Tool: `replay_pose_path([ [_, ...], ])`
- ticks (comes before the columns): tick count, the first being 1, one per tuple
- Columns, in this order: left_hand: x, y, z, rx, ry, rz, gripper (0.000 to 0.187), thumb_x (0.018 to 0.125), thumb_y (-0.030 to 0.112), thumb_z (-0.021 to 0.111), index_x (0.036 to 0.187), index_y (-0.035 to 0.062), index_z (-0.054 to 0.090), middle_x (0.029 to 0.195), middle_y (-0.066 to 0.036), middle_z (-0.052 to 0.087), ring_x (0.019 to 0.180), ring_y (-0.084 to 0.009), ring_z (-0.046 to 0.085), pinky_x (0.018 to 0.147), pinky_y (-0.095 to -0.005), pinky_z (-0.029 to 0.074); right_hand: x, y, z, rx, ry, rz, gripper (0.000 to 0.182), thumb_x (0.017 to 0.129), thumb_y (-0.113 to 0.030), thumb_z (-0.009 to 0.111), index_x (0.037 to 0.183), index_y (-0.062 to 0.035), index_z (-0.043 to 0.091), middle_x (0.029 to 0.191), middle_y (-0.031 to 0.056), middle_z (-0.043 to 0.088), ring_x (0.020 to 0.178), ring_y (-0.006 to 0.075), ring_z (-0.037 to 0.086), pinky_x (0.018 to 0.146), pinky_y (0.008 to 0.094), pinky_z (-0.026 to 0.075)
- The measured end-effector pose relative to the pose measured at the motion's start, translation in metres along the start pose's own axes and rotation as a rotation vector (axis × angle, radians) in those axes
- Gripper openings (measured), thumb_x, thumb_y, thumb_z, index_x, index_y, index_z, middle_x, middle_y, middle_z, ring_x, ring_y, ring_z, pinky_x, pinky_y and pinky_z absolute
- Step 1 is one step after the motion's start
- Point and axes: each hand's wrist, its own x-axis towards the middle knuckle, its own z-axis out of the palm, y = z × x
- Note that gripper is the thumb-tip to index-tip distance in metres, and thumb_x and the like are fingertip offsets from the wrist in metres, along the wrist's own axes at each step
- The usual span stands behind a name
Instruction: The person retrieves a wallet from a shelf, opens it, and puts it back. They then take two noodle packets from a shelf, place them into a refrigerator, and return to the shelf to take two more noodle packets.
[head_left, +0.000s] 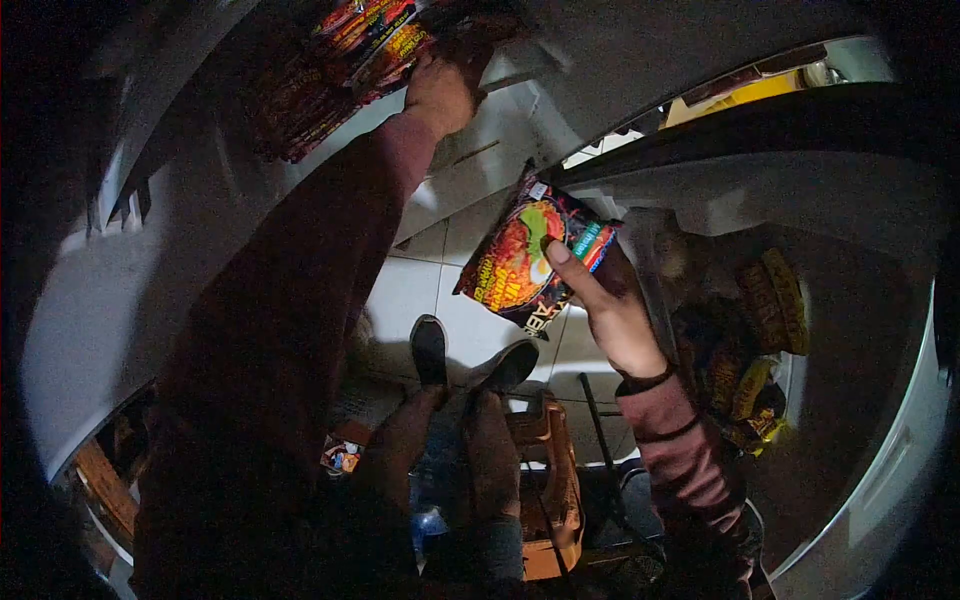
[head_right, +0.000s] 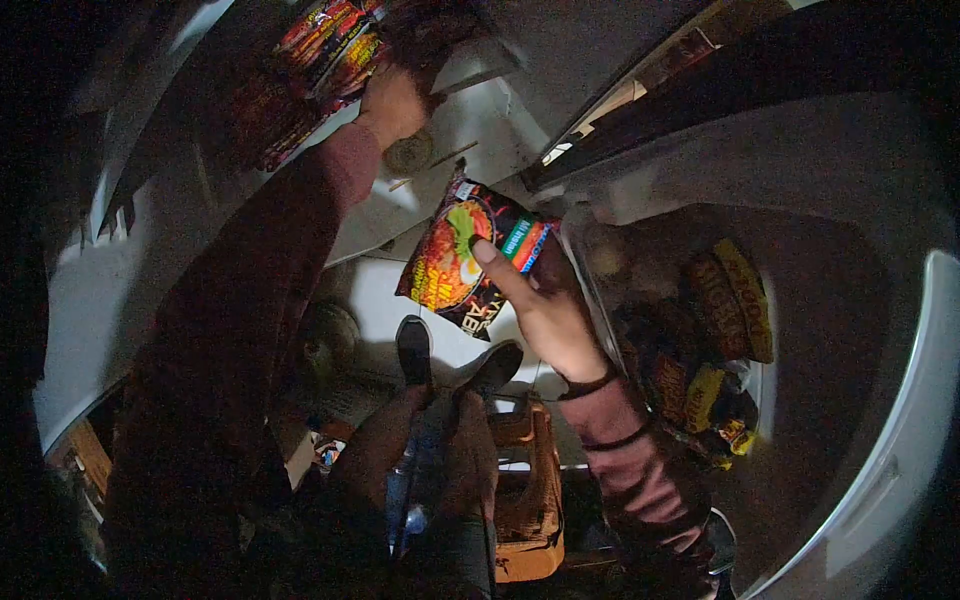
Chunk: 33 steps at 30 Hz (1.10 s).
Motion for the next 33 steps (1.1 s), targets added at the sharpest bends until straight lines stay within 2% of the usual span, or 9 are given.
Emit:
replay_pose_path([
  [6,-0.029,0.017,-0.027,-0.295,-0.026,-0.06,0.047,0.09,0.031,0.06,0.131,0.008,0.054,0.128,-0.016,0.06,0.121,-0.0339,0.055,0.103,-0.0433,0.042,-0.001,-0.001,0.002,0.076,-0.035,0.128,0.041,0.094,-0.029,0.066,0.124,-0.0025,0.057,0.114,0.0054,0.064,0.104,0.013,0.06,0.091,0.0296,0.049],
  [8,-0.061,0.035,-0.057,-0.979,-0.073,-0.402,0.045,0.09,0.036,0.062,0.122,0.004,0.059,0.128,-0.016,0.058,0.114,-0.0269,0.058,0.099,-0.0337,0.043,-0.002,-0.001,0.006,0.188,-0.038,0.138,0.041,0.094,-0.028,0.066,0.126,-0.0052,0.055,0.115,0.0038,0.063,0.104,0.0125,0.06,0.089,0.0294,0.051],
  [10,-0.093,0.046,-0.067,-1.537,-0.056,-0.398,0.047,0.089,0.034,0.065,0.123,0.0029,0.055,0.127,-0.014,0.058,0.115,-0.0223,0.055,0.1,-0.0319,0.04,0.004,0.005,0.013,0.211,-0.014,0.155,0.04,0.094,-0.027,0.066,0.127,-0.0073,0.053,0.114,0.0022,0.062,0.102,0.0116,0.061,0.086,0.0284,0.052],
  [13,-0.129,0.058,-0.083,-1.232,0.05,-0.11,0.055,0.084,0.036,0.074,0.12,0.0022,0.05,0.118,-0.017,0.058,0.115,-0.028,0.057,0.098,-0.0385,0.042,0.018,0.009,0.021,0.304,-0.001,0.141,0.04,0.095,-0.026,0.066,0.126,-0.0069,0.052,0.113,0.0025,0.063,0.097,0.0112,0.062,0.082,0.0278,0.053],
  [19,-0.114,0.045,-0.104,-0.951,0.089,0.042,0.083,0.067,0.03,0.086,0.133,0.0056,0.042,0.123,-0.018,0.056,0.115,-0.0348,0.055,0.1,-0.0409,0.042,0.049,0.018,0.031,0.368,-0.003,0.001,0.041,0.096,-0.027,0.063,0.126,-0.0037,0.05,0.113,0.0054,0.062,0.1,0.014,0.061,0.082,0.0292,0.053],
  [22,-0.088,0.035,-0.109,-0.955,0.089,0.093,0.083,0.065,0.025,0.086,0.133,0.0077,0.043,0.121,-0.017,0.056,0.115,-0.0365,0.055,0.099,-0.0421,0.043,0.072,0.015,0.033,0.344,0.05,-0.057,0.045,0.095,-0.025,0.064,0.134,-0.0105,0.045,0.124,0.007,0.058,0.105,0.0162,0.062,0.086,0.0311,0.056],
  [24,-0.07,0.026,-0.112,-0.934,0.027,0.068,0.084,0.065,0.013,0.083,0.136,0.0018,0.041,0.129,-0.016,0.053,0.121,-0.0267,0.052,0.105,-0.0383,0.04,0.087,0.005,0.036,0.355,0.015,-0.059,0.052,0.095,-0.027,0.064,0.138,-0.0124,0.039,0.128,0.0082,0.055,0.11,0.0183,0.059,0.087,0.0344,0.053],
  [28,-0.028,0.008,-0.094,-0.668,0.18,0.097,0.072,0.067,0.015,0.08,0.129,0.007,0.046,0.118,-0.02,0.058,0.11,-0.0368,0.058,0.091,-0.0427,0.049,0.105,-0.001,0.039,0.174,0.124,-0.236,0.066,0.092,-0.033,0.065,0.141,-0.0017,0.035,0.133,0.0194,0.051,0.122,0.0276,0.049,0.103,0.0376,0.039],
  [33,0.029,-0.02,-0.065,-0.199,-0.358,-0.193,0.084,0.074,0.025,0.079,0.143,0.0019,0.037,0.137,-0.023,0.048,0.126,-0.035,0.049,0.104,-0.0436,0.041,0.093,-0.005,0.038,0.081,0.111,-0.19,0.068,0.091,-0.035,0.065,0.141,-0.0001,0.035,0.134,0.0198,0.05,0.124,0.032,0.05,0.103,0.0378,0.041],
])
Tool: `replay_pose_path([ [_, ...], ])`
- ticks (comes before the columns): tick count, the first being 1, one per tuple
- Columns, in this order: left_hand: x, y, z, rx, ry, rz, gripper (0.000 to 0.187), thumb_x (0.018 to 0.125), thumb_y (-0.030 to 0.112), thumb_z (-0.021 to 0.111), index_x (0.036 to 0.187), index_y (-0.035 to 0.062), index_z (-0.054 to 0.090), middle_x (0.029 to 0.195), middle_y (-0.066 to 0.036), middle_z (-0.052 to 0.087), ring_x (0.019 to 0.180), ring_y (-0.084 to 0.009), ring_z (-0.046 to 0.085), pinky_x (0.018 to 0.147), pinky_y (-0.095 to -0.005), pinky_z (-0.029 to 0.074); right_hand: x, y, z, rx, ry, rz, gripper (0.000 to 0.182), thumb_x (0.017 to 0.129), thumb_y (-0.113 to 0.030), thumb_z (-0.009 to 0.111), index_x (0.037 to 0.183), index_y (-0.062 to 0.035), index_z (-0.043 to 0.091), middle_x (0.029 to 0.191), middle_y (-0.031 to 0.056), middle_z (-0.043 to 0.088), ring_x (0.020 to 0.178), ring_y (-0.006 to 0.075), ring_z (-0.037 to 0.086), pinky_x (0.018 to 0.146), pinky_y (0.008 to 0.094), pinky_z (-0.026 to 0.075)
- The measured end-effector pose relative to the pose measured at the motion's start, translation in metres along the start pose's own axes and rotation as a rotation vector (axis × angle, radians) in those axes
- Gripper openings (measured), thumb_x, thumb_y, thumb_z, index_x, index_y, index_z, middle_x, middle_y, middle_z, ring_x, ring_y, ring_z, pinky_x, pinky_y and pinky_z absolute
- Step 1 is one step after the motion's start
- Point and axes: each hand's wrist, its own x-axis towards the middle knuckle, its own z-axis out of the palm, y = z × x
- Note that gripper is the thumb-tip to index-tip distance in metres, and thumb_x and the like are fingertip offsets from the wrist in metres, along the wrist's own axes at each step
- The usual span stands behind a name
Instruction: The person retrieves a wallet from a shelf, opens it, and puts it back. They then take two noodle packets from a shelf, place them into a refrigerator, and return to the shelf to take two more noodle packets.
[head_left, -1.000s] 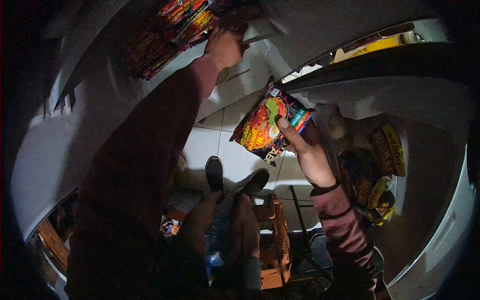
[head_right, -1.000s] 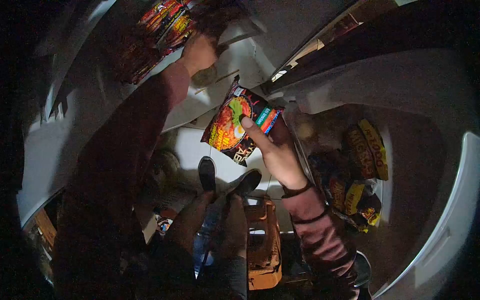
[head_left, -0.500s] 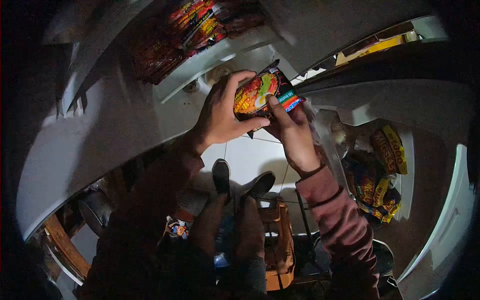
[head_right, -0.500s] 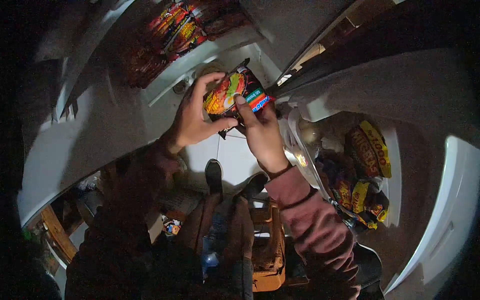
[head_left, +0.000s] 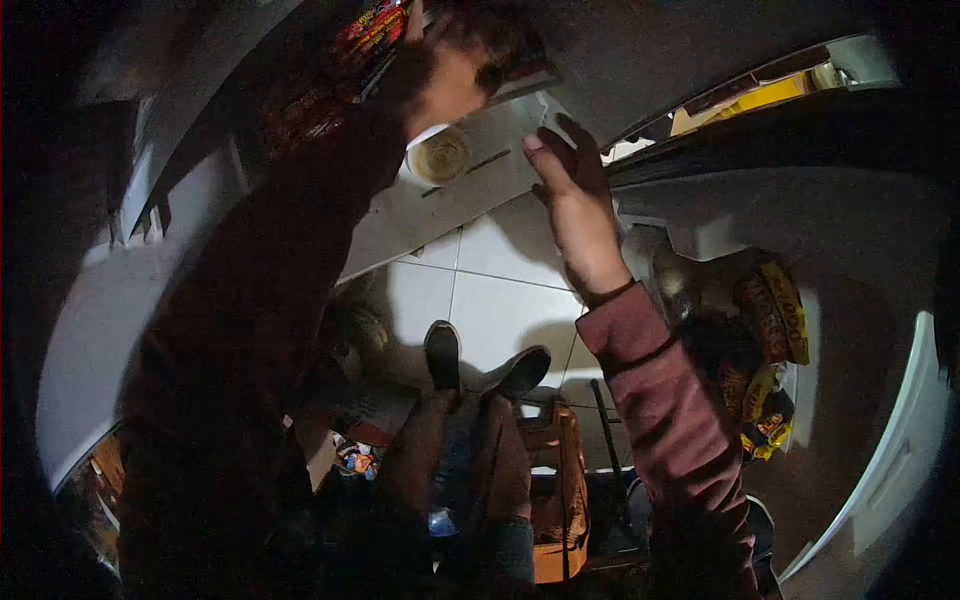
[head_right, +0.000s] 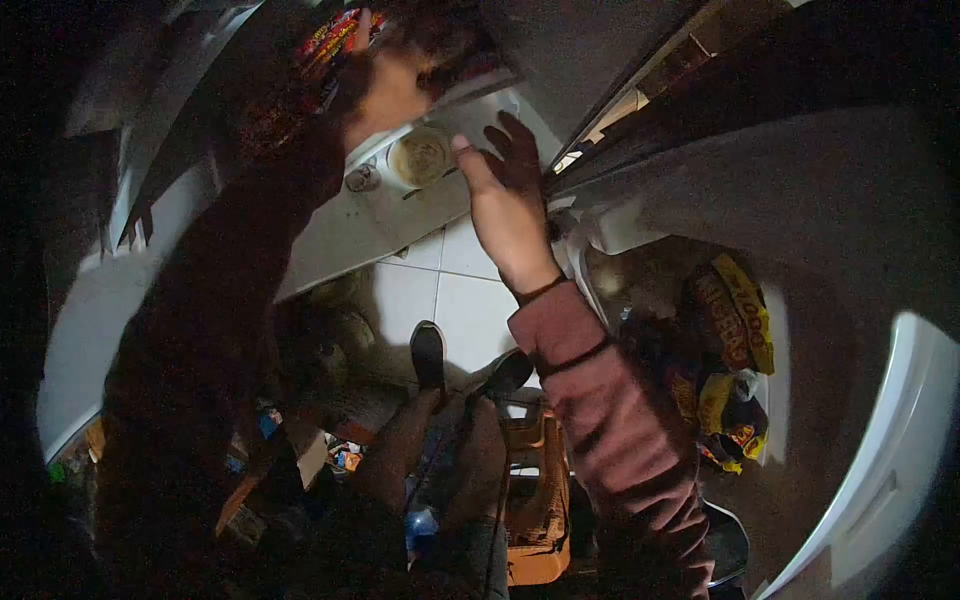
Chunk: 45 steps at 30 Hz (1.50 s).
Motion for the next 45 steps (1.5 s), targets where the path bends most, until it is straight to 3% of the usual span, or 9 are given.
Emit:
replay_pose_path([
  [6,0.026,0.008,0.001,0.013,0.13,0.101,0.072,0.078,0.026,0.073,0.139,0.0036,0.043,0.138,-0.021,0.048,0.129,-0.0349,0.045,0.107,-0.0492,0.034,-0.005,-0.007,-0.002,-0.05,-0.054,-0.031,0.053,0.092,-0.038,0.065,0.129,-0.0021,0.052,0.125,0.0168,0.057,0.114,0.027,0.056,0.097,0.0363,0.044],
  [18,-0.041,-0.008,-0.02,0.26,0.65,0.352,0.051,0.085,0.029,0.061,0.131,0.0071,0.056,0.14,-0.018,0.05,0.137,-0.0345,0.037,0.113,-0.0603,0.019,-0.015,0.01,-0.022,-0.041,-0.145,-0.048,0.04,0.095,-0.035,0.062,0.118,-0.003,0.058,0.116,0.0105,0.062,0.111,0.0204,0.056,0.097,0.0329,0.042],
  [20,-0.054,-0.014,-0.032,0.209,0.557,0.385,0.045,0.088,0.027,0.059,0.127,0.0052,0.057,0.137,-0.019,0.052,0.136,-0.0349,0.038,0.112,-0.0569,0.026,-0.019,0.017,-0.027,-0.061,-0.161,-0.046,0.039,0.095,-0.034,0.062,0.118,-0.0031,0.058,0.116,0.0103,0.062,0.11,0.0201,0.056,0.097,0.0325,0.042],
  [23,-0.059,-0.054,-0.032,-0.824,0.422,0.13,0.073,0.082,0.033,0.075,0.14,0.0025,0.043,0.138,-0.024,0.047,0.127,-0.0355,0.049,0.105,-0.0438,0.041,-0.025,0.021,-0.03,-0.071,-0.191,-0.05,0.039,0.094,-0.034,0.063,0.118,-0.0034,0.059,0.115,0.01,0.062,0.11,0.0193,0.056,0.096,0.0318,0.042],
  [26,-0.071,-0.081,-0.038,-0.261,0.517,-0.224,0.053,0.093,0.038,0.064,0.132,0.004,0.053,0.136,-0.021,0.05,0.125,-0.0298,0.051,0.104,-0.0429,0.041,-0.031,0.02,-0.038,-0.095,-0.198,-0.046,0.038,0.094,-0.032,0.063,0.118,-0.0033,0.059,0.113,0.0095,0.063,0.109,0.0182,0.056,0.096,0.031,0.042],
  [28,-0.059,-0.123,-0.021,-0.188,0.528,0.176,0.045,0.097,0.04,0.055,0.125,0.0048,0.057,0.112,-0.018,0.065,0.097,-0.0323,0.066,0.087,-0.0426,0.051,-0.034,0.018,-0.04,-0.117,-0.201,-0.051,0.036,0.094,-0.03,0.064,0.118,-0.003,0.059,0.113,0.0092,0.064,0.108,0.0176,0.057,0.096,0.0306,0.042],
  [31,-0.06,-0.149,-0.019,0.248,0.707,0.323,0.041,0.099,0.036,0.053,0.126,0.0064,0.058,0.114,-0.017,0.065,0.105,-0.0329,0.063,0.094,-0.0431,0.047,-0.04,0.016,-0.041,-0.046,-0.192,-0.056,0.033,0.095,-0.026,0.063,0.117,-0.0019,0.06,0.112,0.0083,0.065,0.106,0.0163,0.058,0.095,0.0296,0.043],
  [37,-0.039,-0.162,-0.013,-0.268,0.599,-0.019,0.038,0.099,0.033,0.052,0.126,0.0066,0.058,0.117,-0.017,0.064,0.105,-0.032,0.063,0.095,-0.042,0.047,-0.042,0.014,-0.047,-0.045,-0.208,-0.031,0.032,0.096,-0.024,0.063,0.117,-0.0007,0.06,0.112,0.0078,0.065,0.104,0.0152,0.059,0.093,0.0287,0.045],
  [45,-0.069,-0.076,-0.073,-0.303,0.387,0.043,0.043,0.098,0.038,0.054,0.127,0.0066,0.057,0.115,-0.016,0.064,0.105,-0.0292,0.062,0.096,-0.04,0.046,-0.044,0.02,-0.047,-0.038,-0.204,0.02,0.032,0.096,-0.025,0.063,0.118,-0.0021,0.059,0.112,0.0079,0.064,0.106,0.0148,0.057,0.095,0.029,0.044],
])
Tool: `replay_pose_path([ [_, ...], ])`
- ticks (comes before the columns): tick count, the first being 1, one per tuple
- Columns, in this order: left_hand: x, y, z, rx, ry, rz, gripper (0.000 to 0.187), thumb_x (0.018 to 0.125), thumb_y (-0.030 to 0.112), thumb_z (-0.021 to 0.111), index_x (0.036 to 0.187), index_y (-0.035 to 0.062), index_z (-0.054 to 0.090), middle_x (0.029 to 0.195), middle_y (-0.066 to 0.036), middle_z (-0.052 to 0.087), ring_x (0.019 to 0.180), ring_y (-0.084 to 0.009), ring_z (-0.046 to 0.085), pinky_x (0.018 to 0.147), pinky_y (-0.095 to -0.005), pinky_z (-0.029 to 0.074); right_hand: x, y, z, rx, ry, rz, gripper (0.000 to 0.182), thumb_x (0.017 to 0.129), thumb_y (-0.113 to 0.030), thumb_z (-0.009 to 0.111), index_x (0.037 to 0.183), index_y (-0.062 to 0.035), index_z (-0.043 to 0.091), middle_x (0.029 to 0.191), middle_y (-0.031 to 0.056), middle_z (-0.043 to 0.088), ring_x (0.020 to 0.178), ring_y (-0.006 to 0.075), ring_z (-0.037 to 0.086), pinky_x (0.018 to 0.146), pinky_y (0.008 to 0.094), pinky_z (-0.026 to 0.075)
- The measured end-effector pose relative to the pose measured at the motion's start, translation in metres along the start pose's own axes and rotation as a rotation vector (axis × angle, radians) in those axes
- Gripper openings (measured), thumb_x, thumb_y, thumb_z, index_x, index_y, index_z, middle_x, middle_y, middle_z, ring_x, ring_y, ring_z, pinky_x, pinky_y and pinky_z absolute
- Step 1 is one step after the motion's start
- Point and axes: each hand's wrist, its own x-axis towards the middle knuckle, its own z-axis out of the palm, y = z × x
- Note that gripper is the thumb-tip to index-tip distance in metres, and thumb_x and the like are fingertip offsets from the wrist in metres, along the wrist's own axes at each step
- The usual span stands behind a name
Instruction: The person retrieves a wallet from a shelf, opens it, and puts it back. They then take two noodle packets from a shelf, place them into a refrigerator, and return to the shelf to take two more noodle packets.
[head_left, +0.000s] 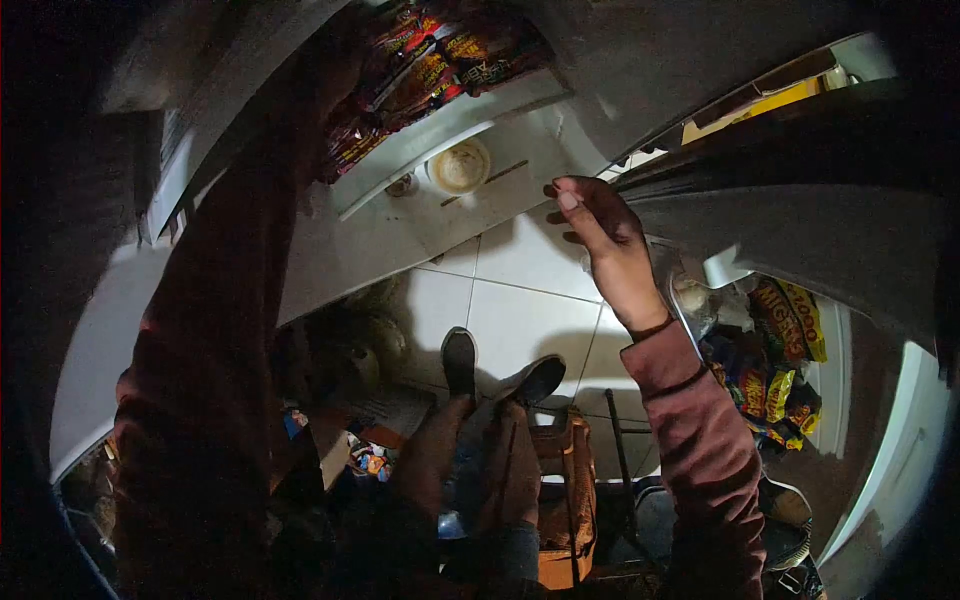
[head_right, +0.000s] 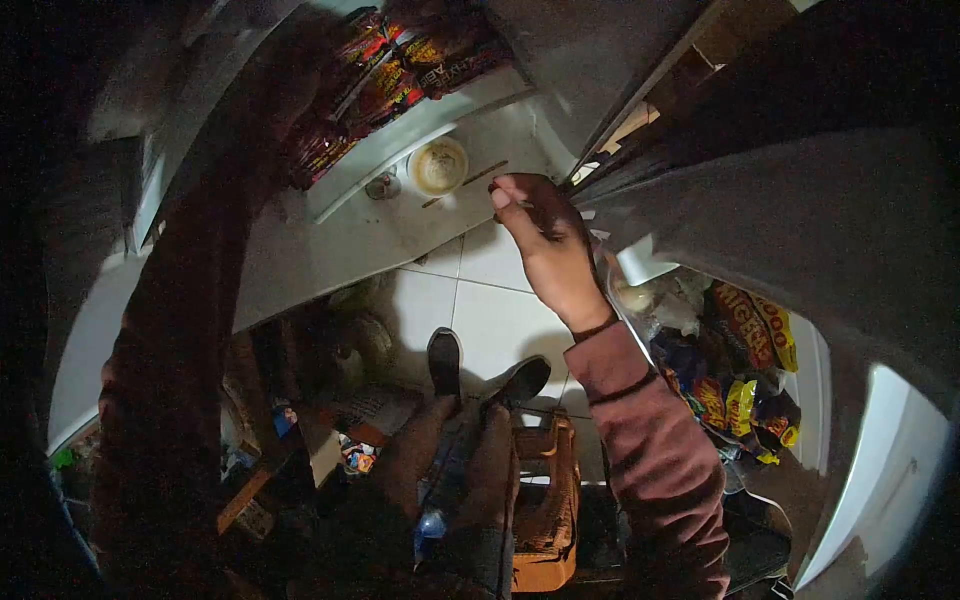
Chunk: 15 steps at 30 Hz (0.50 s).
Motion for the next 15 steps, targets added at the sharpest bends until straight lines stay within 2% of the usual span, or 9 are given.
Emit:
replay_pose_path([
  [3,-0.007,0.015,0.001,-0.006,-0.076,0.043,0.045,0.097,0.039,0.055,0.128,0.0066,0.057,0.115,-0.015,0.064,0.105,-0.0282,0.062,0.096,-0.0393,0.046,0.003,0.007,-0.002,-0.037,-0.005,-0.027,0.032,0.095,-0.025,0.063,0.118,-0.002,0.059,0.111,0.0075,0.064,0.103,0.0148,0.058,0.093,0.0288,0.045],
  [5,-0.012,0.002,0.011,-0.016,-0.085,0.173,0.043,0.096,0.036,0.058,0.128,0.0075,0.056,0.115,-0.017,0.065,0.104,-0.0321,0.064,0.094,-0.0402,0.048,0.002,0.001,0.0,-0.04,-0.01,-0.018,0.033,0.096,-0.025,0.063,0.118,-0.0019,0.059,0.11,0.0076,0.064,0.102,0.015,0.059,0.091,0.0287,0.046],
  [6,-0.008,-0.045,0.041,-0.021,-0.072,0.192,0.041,0.095,0.03,0.061,0.128,0.0063,0.056,0.116,-0.015,0.064,0.105,-0.0275,0.063,0.095,-0.0396,0.048,0.001,-0.001,0.001,-0.043,-0.012,-0.004,0.033,0.096,-0.026,0.063,0.118,-0.0019,0.059,0.11,0.0078,0.064,0.1,0.0151,0.059,0.09,0.0287,0.046],
  [8,-0.009,-0.049,0.05,-0.027,-0.057,0.215,0.04,0.095,0.025,0.064,0.128,0.0051,0.055,0.117,-0.013,0.064,0.105,-0.0229,0.062,0.095,-0.0389,0.049,0.001,0.0,0.001,-0.026,-0.003,0.001,0.033,0.096,-0.026,0.063,0.118,-0.0018,0.059,0.11,0.008,0.064,0.099,0.0152,0.06,0.089,0.0288,0.047],
  [10,-0.014,-0.051,0.05,0.047,-0.026,0.157,0.041,0.093,0.017,0.067,0.13,0.0061,0.054,0.121,-0.013,0.062,0.11,-0.0263,0.061,0.098,-0.039,0.047,0.001,0.004,0.0,-0.008,0.001,0.008,0.033,0.096,-0.026,0.062,0.118,-0.0017,0.059,0.109,0.0082,0.064,0.098,0.0153,0.06,0.088,0.0288,0.047],
  [11,-0.012,-0.058,0.053,0.047,-0.025,0.155,0.041,0.093,0.017,0.067,0.13,0.0061,0.054,0.121,-0.013,0.062,0.11,-0.0263,0.061,0.098,-0.039,0.047,0.001,0.005,-0.003,-0.047,-0.021,0.004,0.037,0.096,-0.031,0.062,0.121,-0.0038,0.059,0.112,0.0078,0.065,0.099,0.0159,0.06,0.088,0.0294,0.046],
  [13,-0.006,-0.062,0.058,0.19,0.194,0.568,0.039,0.094,0.016,0.064,0.131,0.0086,0.054,0.125,-0.014,0.061,0.114,-0.0294,0.06,0.099,-0.039,0.047,0.002,0.005,-0.002,-0.085,-0.042,-0.002,0.041,0.096,-0.036,0.061,0.124,-0.0059,0.059,0.115,0.0074,0.065,0.1,0.0165,0.061,0.089,0.0299,0.045],
  [15,-0.006,-0.057,0.059,0.125,0.214,0.606,0.039,0.094,0.018,0.063,0.131,0.0081,0.054,0.126,-0.015,0.06,0.115,-0.0302,0.06,0.1,-0.0399,0.047,0.002,0.004,0.001,-0.015,-0.016,0.004,0.033,0.096,-0.025,0.063,0.119,-0.0016,0.058,0.109,0.0082,0.064,0.097,0.015,0.06,0.087,0.0286,0.048],
])
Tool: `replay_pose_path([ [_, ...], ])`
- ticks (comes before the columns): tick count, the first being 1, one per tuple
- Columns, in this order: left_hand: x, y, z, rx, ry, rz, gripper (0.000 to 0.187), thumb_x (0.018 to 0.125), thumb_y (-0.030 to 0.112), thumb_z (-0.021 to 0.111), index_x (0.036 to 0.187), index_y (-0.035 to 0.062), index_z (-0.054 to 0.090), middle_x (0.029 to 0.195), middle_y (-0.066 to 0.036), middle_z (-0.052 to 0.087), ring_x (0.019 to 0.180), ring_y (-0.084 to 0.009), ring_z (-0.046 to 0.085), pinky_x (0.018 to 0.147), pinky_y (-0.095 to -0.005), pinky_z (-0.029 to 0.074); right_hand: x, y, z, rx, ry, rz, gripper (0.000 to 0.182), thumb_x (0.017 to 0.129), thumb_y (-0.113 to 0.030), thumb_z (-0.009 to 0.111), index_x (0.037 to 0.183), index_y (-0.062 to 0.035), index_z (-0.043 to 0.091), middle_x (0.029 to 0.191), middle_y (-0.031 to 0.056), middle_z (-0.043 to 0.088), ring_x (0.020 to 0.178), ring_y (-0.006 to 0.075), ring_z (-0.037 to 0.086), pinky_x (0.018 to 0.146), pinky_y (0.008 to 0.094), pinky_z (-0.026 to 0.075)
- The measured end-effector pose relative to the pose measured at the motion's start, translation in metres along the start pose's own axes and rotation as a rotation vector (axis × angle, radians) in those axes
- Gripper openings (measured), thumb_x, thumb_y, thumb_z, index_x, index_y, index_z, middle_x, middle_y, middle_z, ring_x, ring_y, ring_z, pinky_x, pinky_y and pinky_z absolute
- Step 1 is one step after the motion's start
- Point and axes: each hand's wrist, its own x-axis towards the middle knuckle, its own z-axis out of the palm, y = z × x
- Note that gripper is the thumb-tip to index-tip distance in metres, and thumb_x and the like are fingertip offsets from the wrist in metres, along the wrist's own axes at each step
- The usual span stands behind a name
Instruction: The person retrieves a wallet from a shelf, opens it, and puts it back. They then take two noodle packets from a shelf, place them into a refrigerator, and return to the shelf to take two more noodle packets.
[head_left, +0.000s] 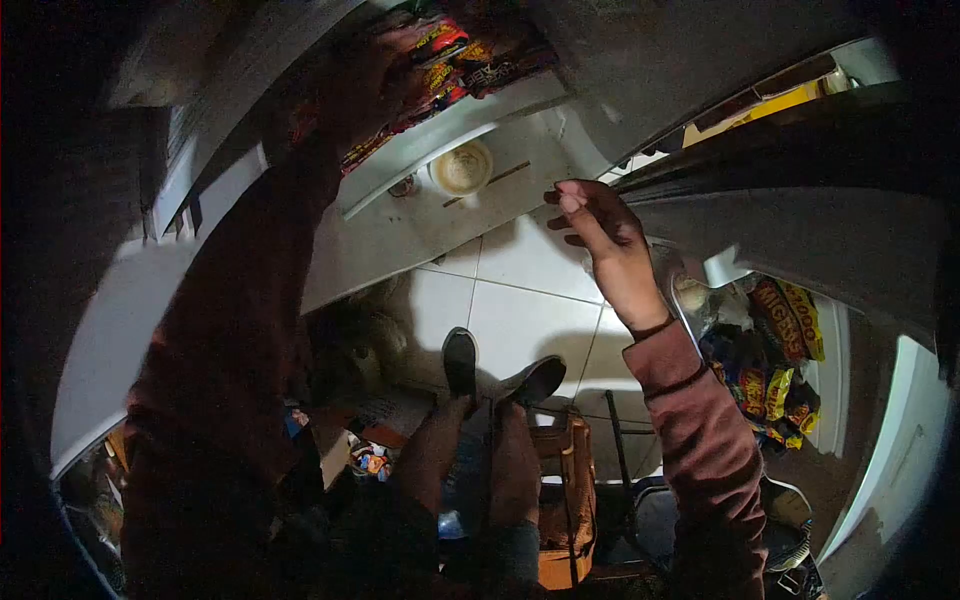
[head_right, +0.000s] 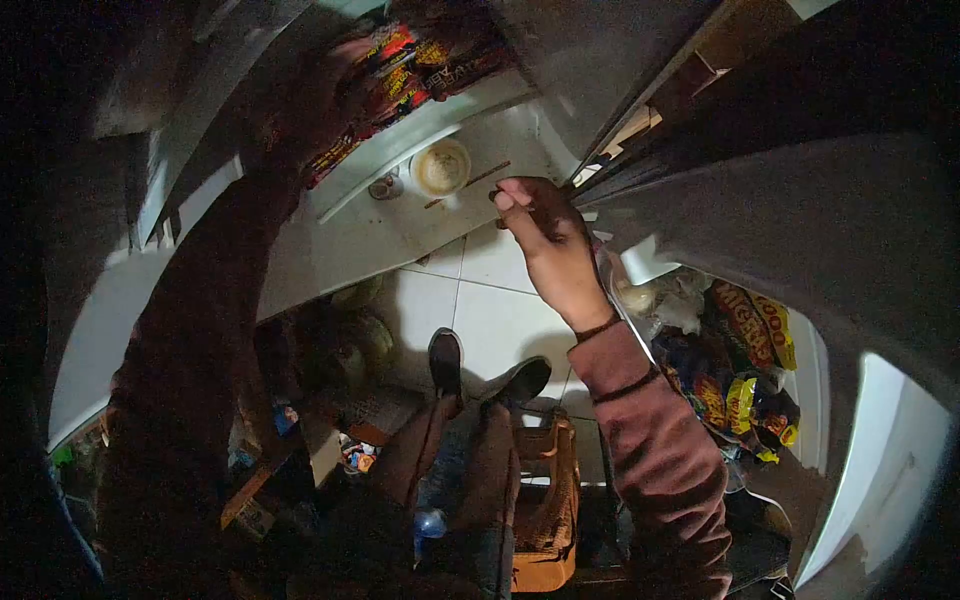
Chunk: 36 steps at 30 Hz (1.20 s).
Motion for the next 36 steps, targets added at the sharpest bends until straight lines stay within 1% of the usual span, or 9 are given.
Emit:
replay_pose_path([
  [2,0.02,0.012,0.002,-0.063,0.041,0.034,0.04,0.095,0.02,0.063,0.132,0.0076,0.053,0.126,-0.017,0.06,0.116,-0.031,0.059,0.101,-0.0409,0.046,0.0,0.001,0.0,-0.014,0.001,-0.011,0.033,0.096,-0.025,0.063,0.119,-0.0017,0.058,0.109,0.0077,0.064,0.097,0.0146,0.06,0.086,0.0284,0.048],
  [5,0.046,-0.002,0.028,-0.289,-0.092,-0.294,0.044,0.096,0.029,0.058,0.134,0.0064,0.051,0.128,-0.022,0.058,0.118,-0.0344,0.058,0.102,-0.0429,0.045,0.0,0.001,-0.001,-0.019,-0.006,-0.007,0.032,0.095,-0.024,0.063,0.118,-0.0022,0.058,0.108,0.006,0.064,0.096,0.0134,0.059,0.086,0.028,0.047],
  [7,0.07,-0.026,0.06,-0.18,0.096,-0.283,0.043,0.091,0.026,0.058,0.127,0.0033,0.055,0.136,-0.019,0.051,0.131,-0.0367,0.043,0.106,-0.0505,0.037,-0.001,0.005,-0.005,-0.017,0.007,0.006,0.031,0.095,-0.023,0.064,0.118,-0.0026,0.059,0.107,0.0047,0.063,0.096,0.0127,0.058,0.086,0.0278,0.047],
  [8,0.085,-0.011,0.06,-0.924,0.061,-0.84,0.049,0.094,0.025,0.056,0.136,0.0029,0.047,0.138,-0.016,0.049,0.123,-0.0362,0.05,0.102,-0.045,0.042,-0.001,0.014,-0.006,0.001,0.001,-0.03,0.03,0.095,-0.022,0.064,0.117,-0.0032,0.059,0.105,0.0035,0.063,0.095,0.012,0.058,0.085,0.0276,0.047],
  [14,0.081,-0.048,0.086,0.252,-0.402,-0.511,0.05,0.097,0.037,0.054,0.136,0.0053,0.048,0.129,-0.025,0.057,0.119,-0.0372,0.057,0.102,-0.0457,0.044,-0.009,0.021,-0.011,0.015,-0.102,-0.031,0.027,0.094,-0.019,0.065,0.116,-0.0048,0.06,0.101,0.0014,0.062,0.09,0.01,0.057,0.084,0.0258,0.046],
  [21,0.053,0.035,0.045,0.258,-0.15,-0.37,0.051,0.09,0.025,0.065,0.137,0.0113,0.05,0.133,-0.014,0.055,0.121,-0.0338,0.055,0.1,-0.0433,0.045,-0.019,0.004,-0.006,0.091,-0.066,-0.015,0.026,0.095,-0.016,0.063,0.116,-0.002,0.059,0.099,0.0026,0.062,0.09,0.0103,0.058,0.083,0.0247,0.046],
  [23,0.043,0.064,0.038,0.359,0.004,-0.021,0.051,0.088,0.024,0.066,0.135,0.0092,0.051,0.141,-0.015,0.048,0.126,-0.0365,0.049,0.103,-0.046,0.041,-0.024,-0.009,-0.001,0.161,-0.021,-0.029,0.026,0.094,-0.016,0.063,0.116,-0.0013,0.059,0.099,0.0029,0.062,0.089,0.0106,0.058,0.083,0.0246,0.047],
  [27,0.022,0.15,0.008,-0.18,0.015,-0.219,0.047,0.086,0.016,0.068,0.13,0.007,0.053,0.144,-0.017,0.043,0.13,-0.0386,0.045,0.108,-0.0462,0.037,-0.039,-0.032,0.024,0.207,-0.07,-0.171,0.026,0.094,-0.014,0.063,0.116,-0.0013,0.058,0.098,0.0036,0.064,0.089,0.0109,0.06,0.083,0.0244,0.047],
  [36,0.041,0.288,-0.09,-0.644,-0.056,-0.436,0.037,0.09,0.017,0.064,0.124,0.0072,0.056,0.135,-0.018,0.053,0.128,-0.0356,0.048,0.105,-0.0409,0.039,-0.166,-0.112,0.032,0.237,0.055,-0.196,0.023,0.097,-0.01,0.058,0.118,0.0004,0.056,0.111,0.0071,0.063,0.102,0.0141,0.059,0.092,0.0308,0.049],
])
